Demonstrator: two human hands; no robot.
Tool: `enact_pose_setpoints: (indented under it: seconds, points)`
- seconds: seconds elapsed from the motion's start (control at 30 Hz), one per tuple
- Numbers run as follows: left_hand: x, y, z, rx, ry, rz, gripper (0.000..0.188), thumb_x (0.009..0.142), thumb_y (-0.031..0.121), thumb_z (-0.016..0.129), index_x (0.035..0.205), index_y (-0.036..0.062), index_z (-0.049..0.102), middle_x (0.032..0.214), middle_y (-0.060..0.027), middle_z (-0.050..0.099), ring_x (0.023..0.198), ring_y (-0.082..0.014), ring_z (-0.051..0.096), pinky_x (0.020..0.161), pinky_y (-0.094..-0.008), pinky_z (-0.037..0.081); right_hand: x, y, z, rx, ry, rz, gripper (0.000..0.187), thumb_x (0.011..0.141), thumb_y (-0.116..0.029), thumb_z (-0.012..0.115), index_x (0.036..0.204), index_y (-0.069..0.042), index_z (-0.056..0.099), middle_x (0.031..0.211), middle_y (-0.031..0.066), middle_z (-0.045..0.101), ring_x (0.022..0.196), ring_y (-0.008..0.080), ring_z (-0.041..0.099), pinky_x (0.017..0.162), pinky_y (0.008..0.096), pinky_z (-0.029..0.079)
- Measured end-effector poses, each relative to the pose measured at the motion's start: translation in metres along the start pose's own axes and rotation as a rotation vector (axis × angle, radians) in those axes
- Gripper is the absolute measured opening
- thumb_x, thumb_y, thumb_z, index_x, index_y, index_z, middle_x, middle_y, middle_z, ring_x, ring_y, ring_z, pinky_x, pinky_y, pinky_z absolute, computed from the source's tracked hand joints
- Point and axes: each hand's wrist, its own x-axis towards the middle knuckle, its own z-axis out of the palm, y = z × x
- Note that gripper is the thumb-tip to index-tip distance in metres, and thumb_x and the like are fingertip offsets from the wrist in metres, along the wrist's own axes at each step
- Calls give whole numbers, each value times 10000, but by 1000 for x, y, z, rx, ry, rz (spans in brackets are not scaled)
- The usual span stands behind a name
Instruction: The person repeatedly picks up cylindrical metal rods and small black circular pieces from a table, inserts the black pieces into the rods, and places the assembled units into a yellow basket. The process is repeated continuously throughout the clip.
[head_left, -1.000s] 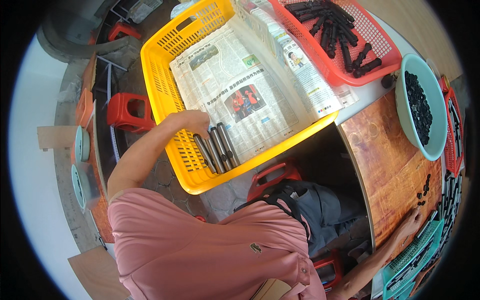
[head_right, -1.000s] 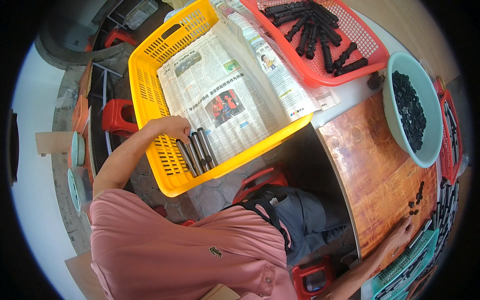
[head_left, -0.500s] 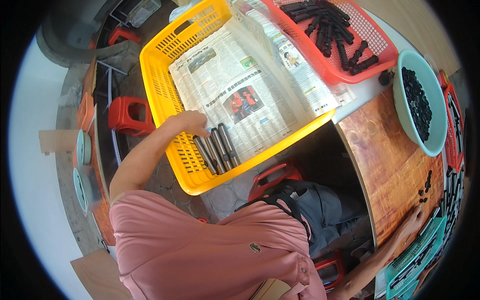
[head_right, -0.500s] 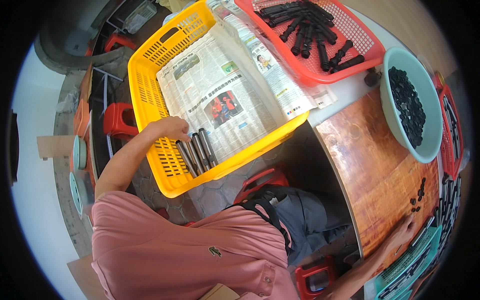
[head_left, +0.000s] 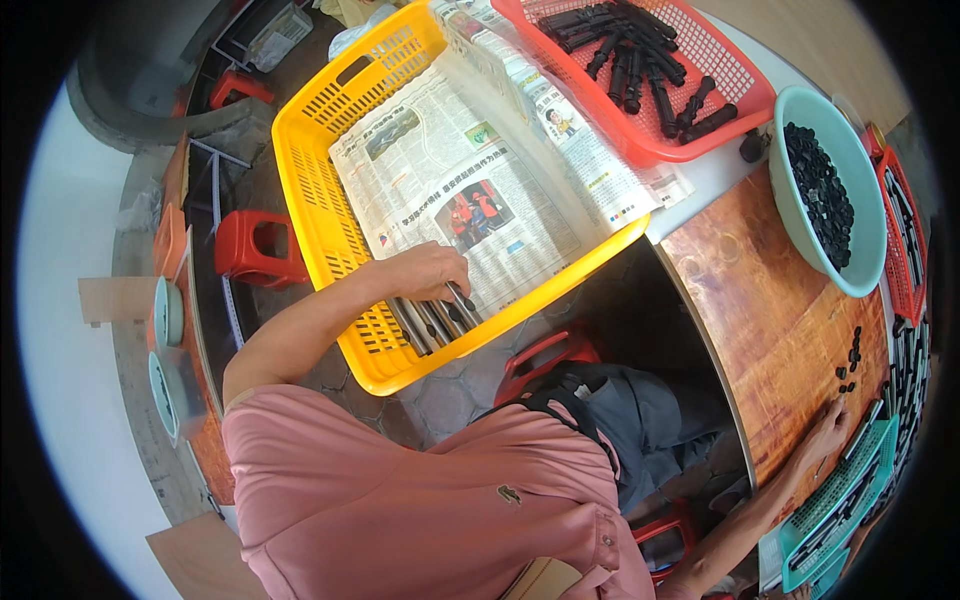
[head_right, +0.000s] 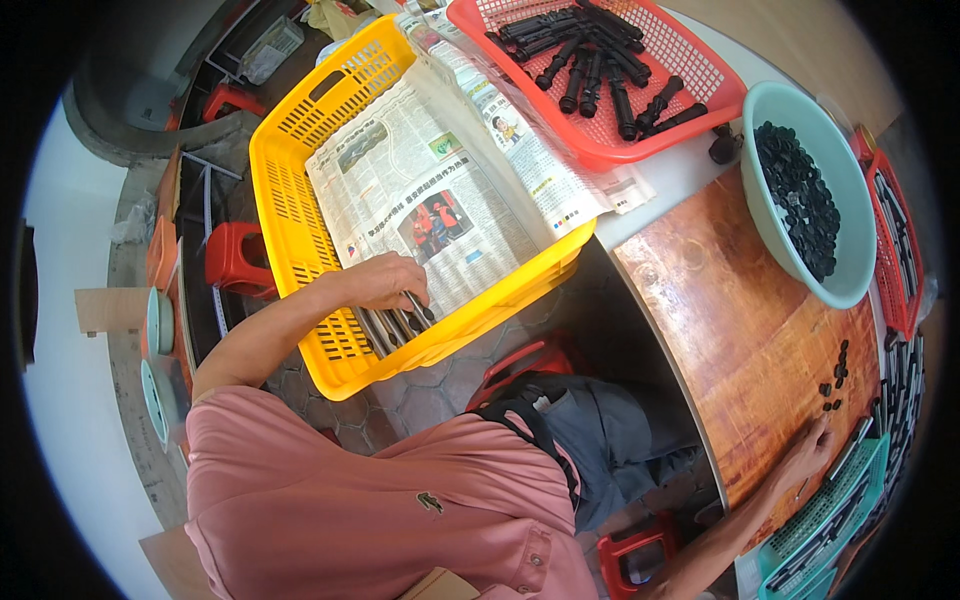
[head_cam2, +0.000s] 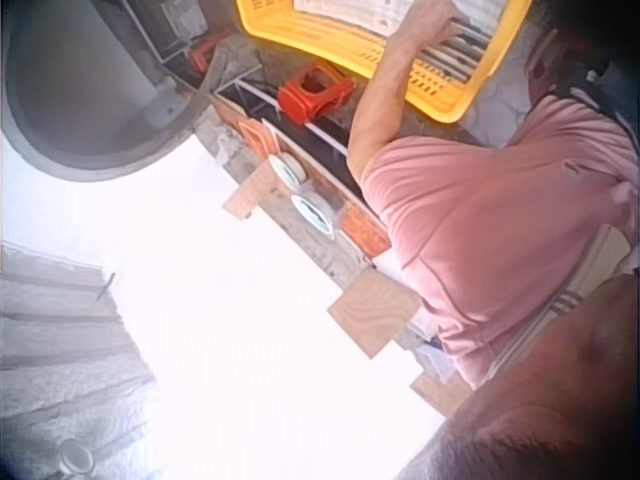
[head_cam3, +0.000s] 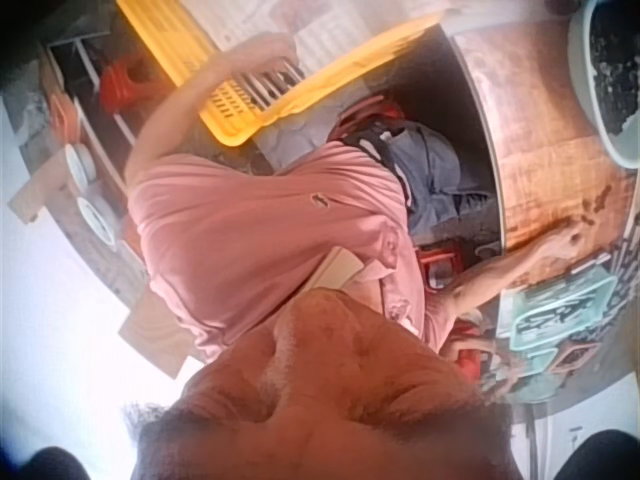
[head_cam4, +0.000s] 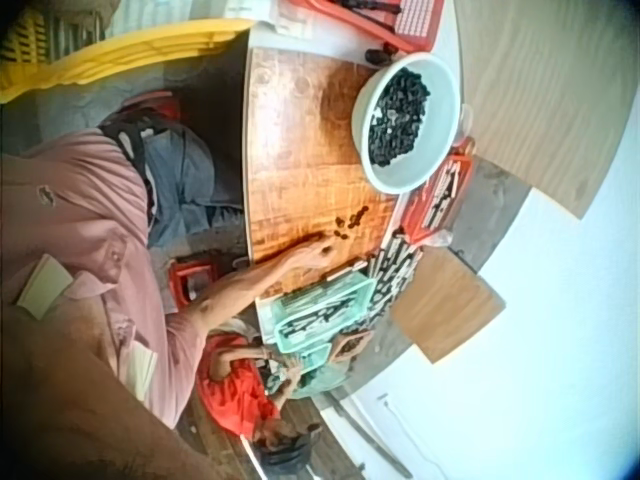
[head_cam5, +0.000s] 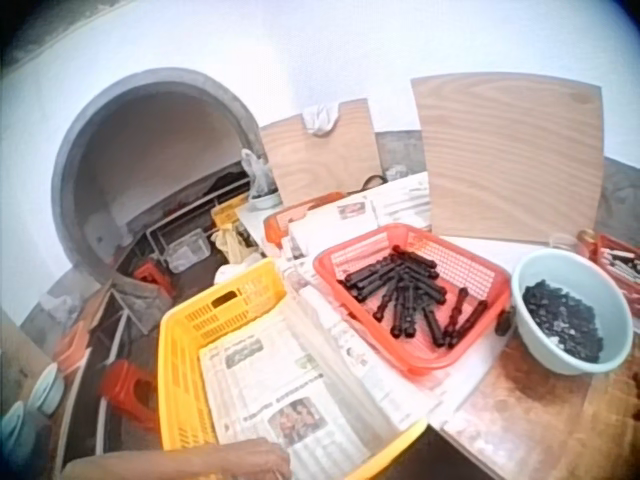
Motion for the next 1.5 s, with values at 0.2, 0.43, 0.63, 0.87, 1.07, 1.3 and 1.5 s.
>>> enact_pose_setpoints:
  seconds: [0.2,0.43,0.63,0.87,1.07,1.3,1.5]
  points:
    - [3,3,-3,-17,-80,-68,263,806,69,805,1059,115,750,1056,-65,706,1070,-300,666,880,-416,529,2,2,-4,-89,-2,14,462,1064,-407,622,858,6,587,735,33,459,677,161,392,619,381,330]
    - [2,3,1,86,-78,63,266,795,71,791,1050,130,745,1026,-36,687,1053,-278,667,858,-417,523,4,7,0,-125,49,-48,510,1067,-446,599,781,-32,513,687,28,361,639,165,328,603,398,284]
    - [1,-2,6,18,-174,4,209,824,91,763,1029,135,761,1017,-49,701,1054,-295,663,858,-422,522,7,10,-3,-171,28,-13,520,1064,-481,591,842,-11,618,714,50,463,660,182,391,623,409,314]
    - [5,9,-2,-28,-276,-99,197,834,93,765,1030,102,782,1023,-95,699,1073,-319,660,878,-421,534,6,4,-5,-175,14,-13,524,1055,-480,604,865,8,637,718,62,501,669,199,430,629,410,347]
    - [5,5,1,-34,-267,-126,226,853,101,764,1078,97,781,1073,-110,697,1097,-324,656,891,-420,535,3,-8,-3,-194,27,-29,523,1056,-453,616,794,-5,550,691,49,390,654,188,347,614,410,310]
    - [7,6,-3,-22,-261,-147,305,862,144,772,1161,88,757,1133,-136,697,1137,-342,647,941,-426,533,8,11,-6,-129,-1,-28,508,1054,-415,628,822,36,591,710,87,479,684,189,425,642,402,385]
    - [8,-4,-5,32,-169,-89,319,856,247,779,1133,90,755,1084,-180,703,1069,-390,665,905,-470,528,-11,-37,0,-130,21,0,394,1039,-271,603,864,83,610,720,120,556,714,177,480,658,405,431]
